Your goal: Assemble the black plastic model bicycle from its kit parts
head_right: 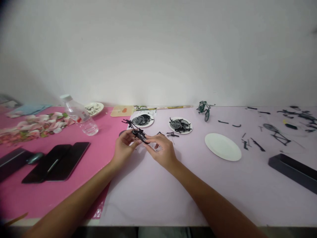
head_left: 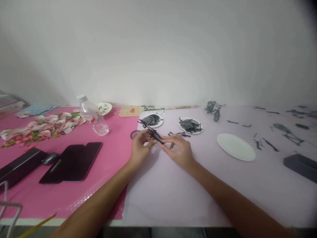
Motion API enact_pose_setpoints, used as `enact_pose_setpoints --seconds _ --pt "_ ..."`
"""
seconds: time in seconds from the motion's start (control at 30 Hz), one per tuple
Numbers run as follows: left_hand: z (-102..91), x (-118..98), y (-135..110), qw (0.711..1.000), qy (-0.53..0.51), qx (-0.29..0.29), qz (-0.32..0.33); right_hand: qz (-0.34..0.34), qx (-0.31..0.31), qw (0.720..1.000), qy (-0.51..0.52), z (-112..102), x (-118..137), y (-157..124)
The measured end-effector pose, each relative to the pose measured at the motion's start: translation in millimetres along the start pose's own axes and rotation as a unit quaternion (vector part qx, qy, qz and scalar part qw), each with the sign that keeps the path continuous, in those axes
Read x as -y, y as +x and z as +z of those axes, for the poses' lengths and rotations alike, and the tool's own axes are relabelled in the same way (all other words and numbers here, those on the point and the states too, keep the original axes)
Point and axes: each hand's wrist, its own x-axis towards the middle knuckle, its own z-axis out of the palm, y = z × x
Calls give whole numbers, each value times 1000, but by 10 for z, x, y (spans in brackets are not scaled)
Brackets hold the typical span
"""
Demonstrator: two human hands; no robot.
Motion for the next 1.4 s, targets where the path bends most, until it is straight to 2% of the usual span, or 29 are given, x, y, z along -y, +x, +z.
enact_pose_setpoints --seconds 0.23,0.57,0.83,1.0,1.13,1.23,1.4 --pt "4 -18 -7 1000 11 3 5 21 3 1000 10 -16 28 -7" --pt "6 -28 -22 1000 23 -3 9 106 1 992 65 -18 79 -22" --pt "12 -42 -37 999 46 3 1 77 -2 995 58 10 54 -39" --pt "25 -91 -38 998 -40 32 -44 37 -13 999 24 18 -4 -36" --pt "20 -54 -27 985 -133 65 -90 6 -5 1000 -14 23 -46 -35" --pt "31 -7 -20 982 -137 32 -129 -22 7 999 -40 28 -56 -35" --pt "62 -6 -23 981 -129 2 -146 -29 14 998 -61 31 -58 -38"
